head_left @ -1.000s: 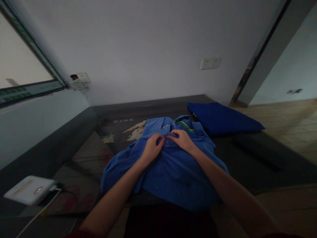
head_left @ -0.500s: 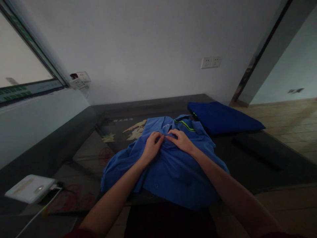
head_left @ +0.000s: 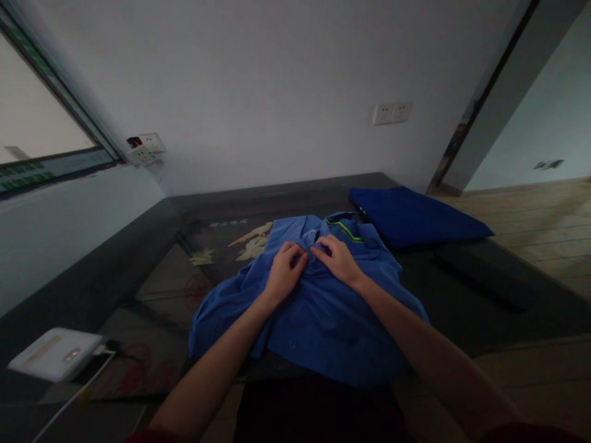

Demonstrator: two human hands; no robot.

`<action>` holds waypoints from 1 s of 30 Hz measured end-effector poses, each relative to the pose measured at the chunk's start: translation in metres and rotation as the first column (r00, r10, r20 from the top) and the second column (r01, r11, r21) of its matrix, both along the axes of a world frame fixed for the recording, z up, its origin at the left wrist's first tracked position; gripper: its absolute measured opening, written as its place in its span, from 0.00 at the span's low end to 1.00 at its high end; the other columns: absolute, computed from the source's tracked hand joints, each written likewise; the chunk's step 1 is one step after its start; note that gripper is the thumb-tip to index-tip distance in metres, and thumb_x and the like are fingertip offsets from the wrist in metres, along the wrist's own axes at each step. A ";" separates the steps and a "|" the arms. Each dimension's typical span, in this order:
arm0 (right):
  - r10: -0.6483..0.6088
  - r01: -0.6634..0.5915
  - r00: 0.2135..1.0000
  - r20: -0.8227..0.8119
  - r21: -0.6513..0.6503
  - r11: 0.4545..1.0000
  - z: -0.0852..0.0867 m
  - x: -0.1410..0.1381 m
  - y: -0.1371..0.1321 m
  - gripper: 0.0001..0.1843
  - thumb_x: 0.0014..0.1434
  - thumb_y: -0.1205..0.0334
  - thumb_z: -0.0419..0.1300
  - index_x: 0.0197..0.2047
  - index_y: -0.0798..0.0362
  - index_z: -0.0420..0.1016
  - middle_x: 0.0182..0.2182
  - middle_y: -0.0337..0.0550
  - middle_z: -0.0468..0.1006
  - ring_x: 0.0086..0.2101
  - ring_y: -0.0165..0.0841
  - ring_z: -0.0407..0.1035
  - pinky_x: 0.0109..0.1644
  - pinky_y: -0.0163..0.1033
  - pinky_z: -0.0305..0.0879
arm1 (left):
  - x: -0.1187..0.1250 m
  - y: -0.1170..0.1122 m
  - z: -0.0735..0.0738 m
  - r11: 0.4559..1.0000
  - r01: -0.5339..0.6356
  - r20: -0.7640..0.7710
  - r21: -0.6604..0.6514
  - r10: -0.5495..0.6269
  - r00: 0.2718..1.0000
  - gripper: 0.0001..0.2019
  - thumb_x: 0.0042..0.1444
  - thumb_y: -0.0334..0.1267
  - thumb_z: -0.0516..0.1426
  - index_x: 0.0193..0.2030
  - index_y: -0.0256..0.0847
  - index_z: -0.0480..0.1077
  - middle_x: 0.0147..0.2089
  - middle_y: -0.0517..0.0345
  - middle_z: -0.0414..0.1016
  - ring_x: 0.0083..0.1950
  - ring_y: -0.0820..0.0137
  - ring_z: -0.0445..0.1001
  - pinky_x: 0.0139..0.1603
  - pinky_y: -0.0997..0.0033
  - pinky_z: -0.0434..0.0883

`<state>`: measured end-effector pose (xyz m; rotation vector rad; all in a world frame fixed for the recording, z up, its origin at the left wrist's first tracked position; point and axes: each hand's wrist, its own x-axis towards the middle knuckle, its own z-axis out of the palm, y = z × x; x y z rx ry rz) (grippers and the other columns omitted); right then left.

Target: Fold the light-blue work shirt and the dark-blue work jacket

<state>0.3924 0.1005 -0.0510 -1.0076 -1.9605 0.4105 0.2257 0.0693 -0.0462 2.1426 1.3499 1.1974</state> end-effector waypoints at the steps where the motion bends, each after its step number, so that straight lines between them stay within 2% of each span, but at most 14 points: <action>1: 0.000 0.000 1.000 0.003 0.027 1.000 0.000 -0.001 -0.002 0.08 0.61 0.59 0.55 0.32 0.53 0.70 0.29 0.41 0.70 0.33 0.33 0.64 0.38 0.37 0.60 | 0.000 -0.001 0.000 1.000 -0.013 -0.015 0.009 0.013 1.000 0.07 0.60 0.36 0.52 0.31 0.40 0.66 0.38 0.56 0.68 0.39 0.69 0.68 0.42 0.71 0.66; 7: 0.034 -0.042 0.997 0.069 0.121 0.992 -0.002 -0.009 -0.012 0.08 0.63 0.62 0.51 0.33 0.52 0.68 0.31 0.45 0.72 0.36 0.37 0.64 0.43 0.40 0.61 | 0.001 -0.005 -0.002 0.995 -0.061 -0.125 0.072 0.070 0.990 0.05 0.59 0.34 0.52 0.32 0.41 0.65 0.40 0.55 0.68 0.42 0.68 0.69 0.45 0.70 0.66; 13: 0.026 -0.030 0.999 0.046 0.091 0.995 -0.007 -0.009 -0.009 0.10 0.64 0.61 0.50 0.34 0.52 0.69 0.31 0.44 0.71 0.37 0.36 0.65 0.43 0.39 0.61 | 0.003 -0.004 -0.003 0.999 -0.008 -0.028 0.032 0.009 1.000 0.08 0.62 0.36 0.49 0.32 0.41 0.64 0.37 0.55 0.67 0.40 0.68 0.68 0.44 0.70 0.66; 18: -0.040 0.037 0.999 0.032 0.091 0.995 -0.005 -0.005 -0.005 0.10 0.64 0.60 0.51 0.34 0.51 0.69 0.30 0.43 0.71 0.35 0.36 0.66 0.42 0.39 0.61 | 0.003 -0.005 0.000 0.996 0.070 -0.042 0.058 -0.067 0.997 0.06 0.63 0.35 0.48 0.38 0.41 0.65 0.42 0.53 0.67 0.45 0.67 0.68 0.49 0.68 0.66; 30: -0.023 0.020 0.999 0.031 0.113 0.993 0.001 -0.004 -0.010 0.10 0.64 0.60 0.51 0.33 0.51 0.69 0.30 0.43 0.72 0.35 0.36 0.66 0.41 0.39 0.60 | 0.001 -0.004 0.004 0.993 0.115 0.043 0.039 -0.117 0.992 0.04 0.60 0.34 0.51 0.34 0.40 0.64 0.39 0.55 0.68 0.43 0.68 0.67 0.46 0.70 0.65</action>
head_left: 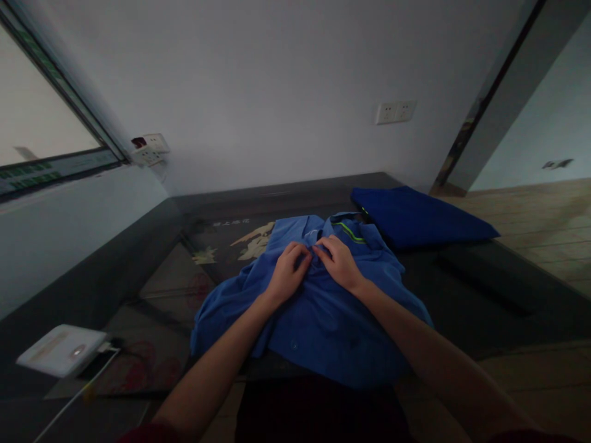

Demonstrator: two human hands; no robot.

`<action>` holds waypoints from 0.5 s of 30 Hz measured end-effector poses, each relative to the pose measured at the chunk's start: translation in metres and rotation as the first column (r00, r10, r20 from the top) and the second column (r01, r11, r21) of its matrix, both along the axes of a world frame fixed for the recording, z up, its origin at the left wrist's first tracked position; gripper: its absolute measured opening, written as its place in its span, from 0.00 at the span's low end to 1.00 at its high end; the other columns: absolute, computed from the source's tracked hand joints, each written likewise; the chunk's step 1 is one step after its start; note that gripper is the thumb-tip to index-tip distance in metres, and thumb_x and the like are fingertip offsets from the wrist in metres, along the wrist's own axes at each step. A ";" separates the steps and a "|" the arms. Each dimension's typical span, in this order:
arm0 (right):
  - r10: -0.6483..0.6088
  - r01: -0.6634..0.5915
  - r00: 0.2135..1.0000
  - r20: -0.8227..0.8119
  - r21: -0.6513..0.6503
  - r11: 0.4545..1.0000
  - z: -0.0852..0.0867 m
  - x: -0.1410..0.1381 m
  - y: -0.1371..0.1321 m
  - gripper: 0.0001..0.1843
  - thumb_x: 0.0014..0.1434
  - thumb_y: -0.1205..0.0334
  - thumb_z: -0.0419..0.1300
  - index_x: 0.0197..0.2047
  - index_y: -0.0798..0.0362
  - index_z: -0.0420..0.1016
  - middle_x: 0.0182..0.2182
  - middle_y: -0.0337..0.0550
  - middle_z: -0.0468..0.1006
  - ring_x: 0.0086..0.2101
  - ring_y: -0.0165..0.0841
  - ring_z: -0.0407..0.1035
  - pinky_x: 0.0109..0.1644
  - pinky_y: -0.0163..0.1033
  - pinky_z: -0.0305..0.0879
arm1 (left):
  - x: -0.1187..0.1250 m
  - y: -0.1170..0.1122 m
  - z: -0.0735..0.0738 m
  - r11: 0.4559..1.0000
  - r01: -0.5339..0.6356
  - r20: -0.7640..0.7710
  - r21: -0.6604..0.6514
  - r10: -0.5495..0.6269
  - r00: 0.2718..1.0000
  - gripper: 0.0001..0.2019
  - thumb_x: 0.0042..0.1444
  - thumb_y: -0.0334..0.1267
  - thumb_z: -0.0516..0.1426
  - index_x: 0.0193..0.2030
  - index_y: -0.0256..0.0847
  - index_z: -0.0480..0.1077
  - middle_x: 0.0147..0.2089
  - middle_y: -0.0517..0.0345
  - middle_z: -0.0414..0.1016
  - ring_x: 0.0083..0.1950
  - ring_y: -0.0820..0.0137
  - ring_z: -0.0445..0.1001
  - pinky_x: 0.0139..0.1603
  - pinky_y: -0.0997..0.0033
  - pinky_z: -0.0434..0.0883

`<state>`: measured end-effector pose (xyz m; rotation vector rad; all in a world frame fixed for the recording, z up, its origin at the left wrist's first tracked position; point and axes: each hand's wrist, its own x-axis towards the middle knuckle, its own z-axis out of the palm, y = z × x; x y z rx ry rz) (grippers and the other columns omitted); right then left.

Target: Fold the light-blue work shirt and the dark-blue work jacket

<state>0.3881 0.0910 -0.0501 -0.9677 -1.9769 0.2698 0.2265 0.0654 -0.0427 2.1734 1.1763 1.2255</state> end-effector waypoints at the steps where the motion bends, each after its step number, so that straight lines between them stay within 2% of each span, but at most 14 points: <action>1: 0.005 -0.005 1.000 -0.003 0.000 1.000 0.000 0.000 0.000 0.10 0.64 0.60 0.51 0.33 0.51 0.70 0.30 0.43 0.72 0.35 0.36 0.66 0.41 0.39 0.60 | 0.000 0.000 0.000 1.000 -0.002 0.009 -0.004 0.002 1.000 0.04 0.60 0.34 0.51 0.34 0.40 0.64 0.38 0.55 0.68 0.42 0.68 0.67 0.45 0.71 0.65; 6: 0.018 -0.019 0.999 0.035 0.027 0.999 0.001 0.000 -0.002 0.10 0.65 0.61 0.50 0.34 0.52 0.70 0.30 0.44 0.73 0.36 0.36 0.65 0.42 0.39 0.61 | 0.001 0.002 -0.002 0.999 -0.006 0.049 -0.034 0.007 0.999 0.04 0.58 0.33 0.53 0.32 0.39 0.65 0.37 0.56 0.68 0.40 0.69 0.67 0.42 0.71 0.65; 10: 0.007 -0.030 0.983 0.185 0.124 0.992 0.001 0.000 -0.004 0.11 0.65 0.64 0.49 0.35 0.53 0.71 0.32 0.47 0.75 0.37 0.39 0.64 0.43 0.42 0.61 | 0.000 0.005 -0.007 0.998 -0.021 0.076 -0.060 0.025 0.997 0.03 0.57 0.31 0.53 0.32 0.39 0.65 0.36 0.56 0.68 0.39 0.69 0.67 0.41 0.71 0.65; 15: -0.003 -0.058 0.955 0.297 0.196 0.979 0.000 -0.004 -0.005 0.10 0.64 0.65 0.49 0.37 0.54 0.72 0.33 0.49 0.76 0.38 0.41 0.64 0.44 0.44 0.61 | 0.000 0.007 -0.014 0.998 -0.060 0.082 -0.007 0.061 0.995 0.04 0.55 0.28 0.53 0.31 0.39 0.65 0.36 0.56 0.68 0.39 0.69 0.67 0.41 0.71 0.65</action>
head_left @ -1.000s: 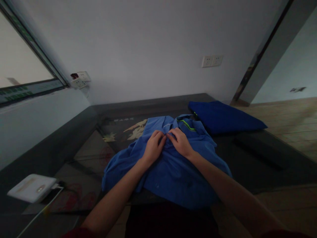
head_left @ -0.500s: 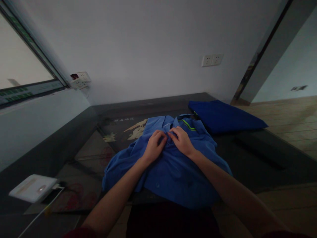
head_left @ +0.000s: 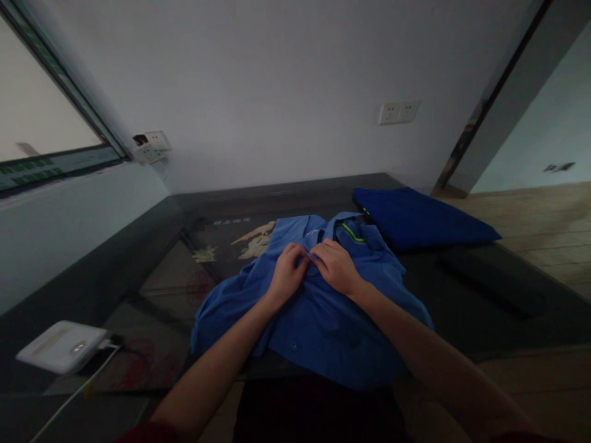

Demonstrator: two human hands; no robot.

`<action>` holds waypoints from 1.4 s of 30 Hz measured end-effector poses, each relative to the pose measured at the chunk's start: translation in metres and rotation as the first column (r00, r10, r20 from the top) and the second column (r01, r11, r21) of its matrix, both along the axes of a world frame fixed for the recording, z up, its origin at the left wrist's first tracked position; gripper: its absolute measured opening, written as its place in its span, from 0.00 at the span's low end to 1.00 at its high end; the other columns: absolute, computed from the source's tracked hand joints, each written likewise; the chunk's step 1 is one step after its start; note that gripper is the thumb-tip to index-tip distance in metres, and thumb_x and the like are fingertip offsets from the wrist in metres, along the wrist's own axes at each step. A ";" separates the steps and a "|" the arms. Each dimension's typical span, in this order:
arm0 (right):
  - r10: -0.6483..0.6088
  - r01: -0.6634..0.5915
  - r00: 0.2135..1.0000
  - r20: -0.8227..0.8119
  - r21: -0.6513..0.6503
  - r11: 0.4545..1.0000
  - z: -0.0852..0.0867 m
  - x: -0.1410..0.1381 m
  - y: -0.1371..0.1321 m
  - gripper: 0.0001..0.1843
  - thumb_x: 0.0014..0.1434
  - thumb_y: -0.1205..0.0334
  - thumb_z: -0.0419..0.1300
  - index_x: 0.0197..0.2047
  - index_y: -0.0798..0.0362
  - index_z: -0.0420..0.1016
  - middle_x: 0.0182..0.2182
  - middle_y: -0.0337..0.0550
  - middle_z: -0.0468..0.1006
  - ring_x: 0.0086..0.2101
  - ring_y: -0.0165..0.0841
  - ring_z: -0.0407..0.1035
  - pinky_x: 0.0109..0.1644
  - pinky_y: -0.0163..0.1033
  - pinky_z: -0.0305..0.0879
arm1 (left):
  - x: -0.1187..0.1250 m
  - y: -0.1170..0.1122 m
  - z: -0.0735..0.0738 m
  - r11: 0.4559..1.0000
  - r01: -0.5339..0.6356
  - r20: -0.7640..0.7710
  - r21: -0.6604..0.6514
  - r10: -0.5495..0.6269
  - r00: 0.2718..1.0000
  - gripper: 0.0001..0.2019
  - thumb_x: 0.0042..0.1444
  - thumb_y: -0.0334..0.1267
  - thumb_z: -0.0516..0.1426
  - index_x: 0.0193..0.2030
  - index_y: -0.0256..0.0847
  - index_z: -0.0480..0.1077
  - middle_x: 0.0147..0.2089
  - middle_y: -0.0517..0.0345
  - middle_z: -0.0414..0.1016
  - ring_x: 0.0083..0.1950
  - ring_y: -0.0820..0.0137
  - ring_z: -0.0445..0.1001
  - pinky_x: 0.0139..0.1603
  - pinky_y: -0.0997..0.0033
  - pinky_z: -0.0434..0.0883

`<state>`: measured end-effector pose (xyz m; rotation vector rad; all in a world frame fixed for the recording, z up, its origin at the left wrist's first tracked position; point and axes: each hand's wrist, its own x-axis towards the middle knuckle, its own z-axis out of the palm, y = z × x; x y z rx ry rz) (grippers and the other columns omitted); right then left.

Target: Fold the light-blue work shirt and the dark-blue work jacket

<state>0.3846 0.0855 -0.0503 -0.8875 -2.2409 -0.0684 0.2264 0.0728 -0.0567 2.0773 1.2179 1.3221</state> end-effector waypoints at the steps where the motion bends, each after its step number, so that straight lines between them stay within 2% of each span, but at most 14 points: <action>1: 0.005 -0.005 1.000 0.004 0.003 1.000 0.000 -0.001 0.000 0.10 0.65 0.64 0.49 0.37 0.54 0.72 0.33 0.49 0.76 0.38 0.41 0.64 0.44 0.44 0.61 | 0.000 0.000 -0.001 1.000 -0.011 0.002 0.009 0.011 1.000 0.04 0.55 0.28 0.53 0.30 0.39 0.65 0.36 0.56 0.68 0.39 0.69 0.67 0.41 0.71 0.65; 5: 0.008 -0.011 0.998 -0.070 -0.042 0.999 0.002 -0.001 -0.001 0.11 0.65 0.63 0.49 0.37 0.54 0.71 0.33 0.48 0.75 0.38 0.40 0.64 0.44 0.43 0.61 | 0.001 0.000 -0.001 0.998 -0.054 0.025 -0.017 0.054 0.998 0.03 0.56 0.32 0.55 0.31 0.39 0.66 0.37 0.57 0.70 0.39 0.69 0.68 0.40 0.71 0.65; 8: -0.019 0.004 0.986 -0.165 -0.091 0.996 0.004 0.001 0.001 0.10 0.65 0.62 0.48 0.36 0.52 0.70 0.32 0.47 0.74 0.37 0.39 0.65 0.43 0.41 0.61 | 0.003 -0.003 0.002 0.994 -0.052 0.048 -0.100 0.057 0.997 0.03 0.58 0.35 0.54 0.35 0.40 0.67 0.37 0.58 0.72 0.39 0.70 0.69 0.40 0.72 0.65; 11: -0.064 0.031 0.966 -0.251 -0.133 0.991 0.005 0.006 0.005 0.10 0.65 0.60 0.49 0.34 0.51 0.69 0.30 0.44 0.72 0.36 0.38 0.66 0.41 0.40 0.61 | 0.004 -0.006 0.005 0.985 -0.038 0.136 -0.170 0.062 0.989 0.06 0.56 0.36 0.56 0.40 0.40 0.65 0.40 0.57 0.71 0.39 0.72 0.69 0.39 0.74 0.66; 15: -0.128 0.061 0.918 -0.375 -0.186 0.981 0.007 0.013 0.014 0.12 0.64 0.57 0.51 0.32 0.51 0.68 0.29 0.43 0.72 0.34 0.37 0.66 0.40 0.39 0.60 | 0.004 -0.008 0.009 0.966 0.052 0.250 -0.253 0.013 0.968 0.13 0.55 0.37 0.57 0.46 0.40 0.62 0.39 0.58 0.69 0.34 0.74 0.68 0.34 0.76 0.66; 19: -0.192 0.082 0.857 -0.479 -0.241 0.967 0.010 0.022 0.023 0.12 0.62 0.56 0.52 0.31 0.52 0.68 0.28 0.42 0.72 0.31 0.36 0.67 0.38 0.38 0.59 | 0.003 -0.008 0.014 0.934 0.168 0.266 -0.315 -0.083 0.960 0.14 0.58 0.41 0.55 0.48 0.39 0.62 0.33 0.60 0.69 0.33 0.74 0.68 0.34 0.76 0.65; 23: -0.290 0.144 0.800 -0.526 -0.300 0.943 0.012 0.035 0.034 0.13 0.61 0.54 0.52 0.29 0.52 0.67 0.24 0.39 0.70 0.27 0.33 0.64 0.33 0.37 0.56 | 0.000 -0.008 0.018 0.934 0.181 0.168 -0.308 -0.134 0.977 0.11 0.59 0.38 0.53 0.47 0.39 0.66 0.36 0.58 0.71 0.36 0.72 0.70 0.37 0.74 0.66; 26: -0.365 0.203 0.753 -0.548 -0.335 0.920 0.010 0.046 0.042 0.14 0.59 0.53 0.52 0.26 0.51 0.65 0.22 0.37 0.67 0.25 0.32 0.61 0.31 0.36 0.54 | -0.003 -0.008 0.021 0.980 0.074 0.003 -0.185 -0.075 0.997 0.10 0.56 0.34 0.54 0.46 0.39 0.67 0.39 0.57 0.72 0.40 0.71 0.70 0.42 0.72 0.66; 28: -0.397 0.225 0.724 -0.564 -0.351 0.909 0.010 0.051 0.046 0.14 0.59 0.53 0.52 0.26 0.51 0.65 0.21 0.37 0.67 0.25 0.32 0.60 0.31 0.37 0.53 | -0.004 -0.008 0.021 0.990 0.003 -0.098 -0.139 -0.016 0.995 0.09 0.56 0.35 0.55 0.44 0.40 0.67 0.36 0.59 0.72 0.37 0.71 0.70 0.39 0.73 0.65; 30: -0.408 0.228 0.702 -0.584 -0.359 0.905 0.010 0.054 0.048 0.13 0.59 0.54 0.52 0.26 0.52 0.65 0.22 0.37 0.67 0.26 0.32 0.61 0.32 0.37 0.54 | -0.004 -0.010 0.022 0.985 -0.019 -0.180 -0.171 -0.012 0.984 0.07 0.57 0.38 0.55 0.40 0.40 0.68 0.30 0.61 0.70 0.31 0.72 0.68 0.33 0.74 0.63; 32: -0.403 0.217 0.697 -0.594 -0.361 0.907 0.012 0.054 0.047 0.13 0.58 0.54 0.52 0.26 0.52 0.65 0.22 0.37 0.67 0.27 0.32 0.61 0.33 0.37 0.54 | -0.003 -0.011 0.020 0.976 -0.027 -0.264 -0.217 -0.032 0.964 0.09 0.58 0.42 0.54 0.35 0.40 0.68 0.26 0.62 0.69 0.28 0.72 0.67 0.30 0.74 0.61; 35: -0.370 0.185 0.716 -0.591 -0.351 0.918 0.015 0.050 0.042 0.13 0.59 0.54 0.52 0.26 0.52 0.65 0.22 0.37 0.66 0.25 0.31 0.61 0.31 0.36 0.53 | 0.000 -0.012 0.015 0.967 -0.081 -0.386 -0.242 -0.019 0.922 0.13 0.59 0.46 0.52 0.32 0.40 0.69 0.27 0.60 0.71 0.28 0.71 0.68 0.29 0.73 0.60; 38: -0.332 0.157 0.741 -0.584 -0.330 0.931 0.015 0.046 0.041 0.13 0.60 0.54 0.51 0.28 0.52 0.65 0.23 0.38 0.68 0.26 0.32 0.62 0.31 0.36 0.55 | 0.003 -0.012 0.007 0.963 -0.108 -0.422 -0.248 -0.007 0.907 0.11 0.58 0.46 0.54 0.34 0.41 0.69 0.29 0.59 0.72 0.29 0.70 0.69 0.30 0.72 0.60; 42: -0.355 0.203 0.791 -0.498 -0.335 0.920 0.010 0.048 0.044 0.12 0.60 0.56 0.51 0.31 0.53 0.70 0.26 0.42 0.73 0.29 0.36 0.66 0.36 0.40 0.61 | 0.007 -0.010 0.000 0.962 0.008 -0.287 -0.273 -0.089 0.954 0.09 0.57 0.41 0.54 0.29 0.40 0.66 0.26 0.62 0.67 0.28 0.72 0.65 0.30 0.73 0.60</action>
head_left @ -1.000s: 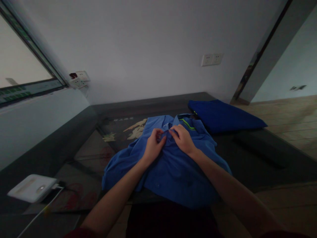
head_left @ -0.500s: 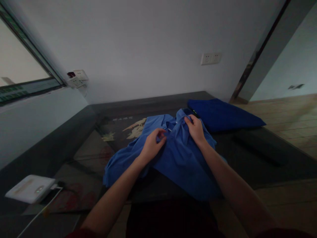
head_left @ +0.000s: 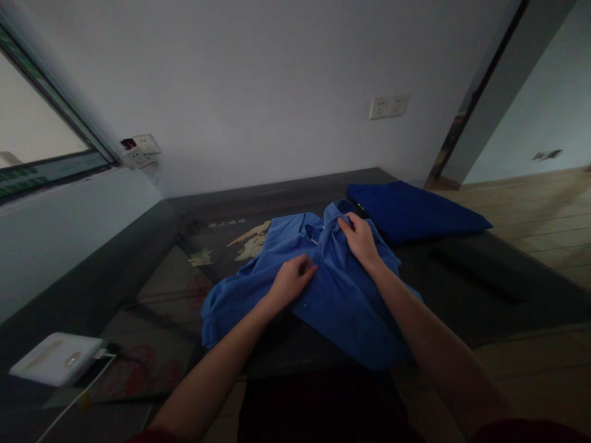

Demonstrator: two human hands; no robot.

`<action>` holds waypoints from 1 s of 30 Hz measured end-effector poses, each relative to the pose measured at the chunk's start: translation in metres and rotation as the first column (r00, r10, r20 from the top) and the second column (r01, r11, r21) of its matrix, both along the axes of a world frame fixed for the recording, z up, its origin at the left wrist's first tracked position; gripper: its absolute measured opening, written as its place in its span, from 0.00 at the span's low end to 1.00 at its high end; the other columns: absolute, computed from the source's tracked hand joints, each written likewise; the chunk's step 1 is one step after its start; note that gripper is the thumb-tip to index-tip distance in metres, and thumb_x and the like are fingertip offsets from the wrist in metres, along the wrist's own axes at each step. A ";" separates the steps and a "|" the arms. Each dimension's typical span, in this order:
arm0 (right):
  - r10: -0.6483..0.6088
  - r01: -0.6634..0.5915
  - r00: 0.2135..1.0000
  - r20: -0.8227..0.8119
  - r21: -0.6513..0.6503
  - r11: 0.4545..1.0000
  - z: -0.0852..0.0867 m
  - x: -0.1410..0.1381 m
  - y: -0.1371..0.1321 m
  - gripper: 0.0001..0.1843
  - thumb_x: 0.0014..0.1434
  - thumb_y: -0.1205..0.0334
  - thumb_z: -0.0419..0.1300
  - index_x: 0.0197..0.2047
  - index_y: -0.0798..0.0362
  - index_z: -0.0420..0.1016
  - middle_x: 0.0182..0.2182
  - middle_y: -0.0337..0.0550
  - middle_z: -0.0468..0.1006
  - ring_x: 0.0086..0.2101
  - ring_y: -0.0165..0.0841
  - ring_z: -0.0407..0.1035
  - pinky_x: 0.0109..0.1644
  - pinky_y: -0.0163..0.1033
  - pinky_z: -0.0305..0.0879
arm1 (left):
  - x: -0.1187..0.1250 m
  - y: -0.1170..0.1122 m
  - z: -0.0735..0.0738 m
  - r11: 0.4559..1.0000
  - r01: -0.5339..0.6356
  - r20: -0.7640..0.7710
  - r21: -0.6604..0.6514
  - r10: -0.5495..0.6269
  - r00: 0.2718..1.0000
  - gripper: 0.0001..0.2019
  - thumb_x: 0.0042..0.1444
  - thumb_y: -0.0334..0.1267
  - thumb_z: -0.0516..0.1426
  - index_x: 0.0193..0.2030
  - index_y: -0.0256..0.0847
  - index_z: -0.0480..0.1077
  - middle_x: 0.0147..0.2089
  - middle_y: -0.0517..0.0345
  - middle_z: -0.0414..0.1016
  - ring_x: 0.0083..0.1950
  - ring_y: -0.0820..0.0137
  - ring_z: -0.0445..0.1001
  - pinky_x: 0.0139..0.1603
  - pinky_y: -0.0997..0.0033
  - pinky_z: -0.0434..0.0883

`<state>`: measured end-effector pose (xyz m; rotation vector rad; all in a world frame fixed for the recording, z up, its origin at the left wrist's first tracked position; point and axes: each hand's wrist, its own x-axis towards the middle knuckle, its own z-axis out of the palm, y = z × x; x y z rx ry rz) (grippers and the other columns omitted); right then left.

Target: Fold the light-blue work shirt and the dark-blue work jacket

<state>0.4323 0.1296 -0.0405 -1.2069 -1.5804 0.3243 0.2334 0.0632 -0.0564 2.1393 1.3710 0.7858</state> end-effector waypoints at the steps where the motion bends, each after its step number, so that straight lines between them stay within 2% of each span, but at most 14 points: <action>1: -0.010 0.009 0.999 0.044 0.017 1.000 0.000 0.001 -0.001 0.10 0.60 0.58 0.52 0.34 0.53 0.71 0.29 0.44 0.75 0.32 0.38 0.68 0.40 0.43 0.62 | 0.000 0.001 0.000 1.000 0.000 0.056 -0.009 0.001 0.998 0.09 0.57 0.40 0.54 0.29 0.39 0.65 0.25 0.62 0.66 0.28 0.72 0.64 0.30 0.73 0.60; 3: -0.042 0.029 0.991 0.130 0.103 0.994 0.004 0.000 -0.006 0.11 0.59 0.63 0.52 0.41 0.53 0.73 0.37 0.49 0.77 0.42 0.42 0.69 0.50 0.50 0.60 | 0.000 0.002 0.000 0.999 -0.032 0.166 -0.030 0.036 0.986 0.09 0.57 0.41 0.54 0.28 0.39 0.65 0.26 0.63 0.65 0.28 0.73 0.64 0.29 0.74 0.59; 5: -0.056 0.013 0.979 0.196 0.215 0.977 0.011 -0.005 -0.017 0.16 0.60 0.67 0.50 0.47 0.51 0.73 0.44 0.49 0.77 0.51 0.43 0.66 0.59 0.56 0.51 | 0.000 0.004 0.002 0.997 -0.065 0.276 -0.053 0.077 0.958 0.09 0.57 0.42 0.54 0.29 0.40 0.65 0.26 0.63 0.65 0.29 0.73 0.64 0.30 0.74 0.60; 7: 0.027 -0.106 0.960 0.280 0.270 0.957 0.018 -0.013 -0.029 0.18 0.61 0.69 0.48 0.50 0.48 0.73 0.47 0.46 0.77 0.55 0.41 0.63 0.63 0.57 0.45 | -0.001 0.005 0.002 0.995 -0.067 0.390 -0.078 0.093 0.916 0.08 0.56 0.42 0.55 0.31 0.40 0.65 0.27 0.63 0.65 0.29 0.73 0.64 0.30 0.75 0.60; 9: 0.183 -0.290 0.905 0.384 0.241 0.926 0.020 -0.022 -0.039 0.19 0.63 0.68 0.47 0.51 0.46 0.73 0.47 0.43 0.77 0.55 0.38 0.64 0.65 0.56 0.44 | -0.002 0.006 0.002 0.992 -0.047 0.487 -0.116 0.098 0.868 0.08 0.55 0.42 0.55 0.32 0.41 0.65 0.25 0.64 0.63 0.27 0.75 0.63 0.28 0.76 0.60; 11: 0.292 -0.400 0.845 0.449 0.167 0.901 0.017 -0.028 -0.041 0.17 0.64 0.66 0.49 0.52 0.47 0.73 0.48 0.43 0.77 0.54 0.38 0.65 0.65 0.56 0.44 | -0.003 0.008 0.001 0.985 -0.015 0.559 -0.173 0.110 0.822 0.08 0.55 0.43 0.56 0.34 0.41 0.64 0.23 0.67 0.59 0.24 0.76 0.59 0.24 0.78 0.57; 14: 0.320 -0.400 0.826 0.465 0.081 0.913 0.007 -0.030 -0.034 0.15 0.64 0.62 0.51 0.51 0.50 0.73 0.47 0.47 0.77 0.51 0.40 0.67 0.64 0.57 0.46 | -0.005 0.010 0.001 0.968 0.010 0.627 -0.251 0.155 0.763 0.09 0.56 0.44 0.55 0.37 0.42 0.64 0.23 0.68 0.59 0.22 0.78 0.57 0.23 0.79 0.56; 18: 0.279 -0.340 0.815 0.508 0.029 0.940 0.004 -0.026 -0.027 0.12 0.62 0.61 0.54 0.47 0.53 0.74 0.41 0.49 0.76 0.44 0.41 0.67 0.55 0.52 0.58 | -0.007 0.011 0.002 0.964 0.001 0.653 -0.265 0.179 0.736 0.09 0.57 0.44 0.55 0.41 0.42 0.64 0.25 0.67 0.61 0.24 0.77 0.61 0.25 0.79 0.59; 21: 0.215 -0.279 0.805 0.553 0.033 0.960 0.008 -0.027 -0.031 0.08 0.60 0.63 0.56 0.42 0.53 0.73 0.38 0.49 0.74 0.41 0.42 0.66 0.49 0.48 0.61 | -0.009 0.010 0.006 0.977 0.006 0.658 -0.212 0.139 0.740 0.10 0.58 0.41 0.54 0.45 0.44 0.61 0.25 0.68 0.59 0.23 0.77 0.59 0.24 0.79 0.58; 23: 0.175 -0.240 0.810 0.559 0.043 0.970 0.010 -0.028 -0.037 0.05 0.59 0.64 0.57 0.39 0.52 0.72 0.36 0.48 0.74 0.40 0.42 0.65 0.48 0.48 0.60 | -0.010 0.008 0.009 0.990 -0.007 0.627 -0.142 0.095 0.773 0.08 0.58 0.40 0.53 0.44 0.44 0.61 0.26 0.67 0.61 0.25 0.76 0.61 0.26 0.79 0.59; 27: 0.168 -0.221 0.809 0.563 0.026 0.975 0.004 -0.027 -0.039 0.04 0.56 0.63 0.60 0.35 0.52 0.69 0.34 0.46 0.73 0.38 0.41 0.64 0.48 0.48 0.58 | -0.009 0.005 0.013 0.998 -0.051 0.388 0.043 0.031 0.921 0.06 0.59 0.40 0.53 0.36 0.41 0.65 0.32 0.61 0.66 0.34 0.72 0.65 0.36 0.74 0.63; 30: 0.247 -0.269 0.787 0.566 -0.046 0.962 -0.005 -0.022 -0.032 0.06 0.54 0.61 0.62 0.33 0.52 0.70 0.31 0.43 0.73 0.37 0.39 0.66 0.50 0.49 0.56 | -0.009 0.005 0.013 0.992 -0.056 0.260 0.116 0.024 0.965 0.07 0.58 0.41 0.54 0.33 0.40 0.67 0.33 0.59 0.68 0.36 0.69 0.66 0.39 0.71 0.63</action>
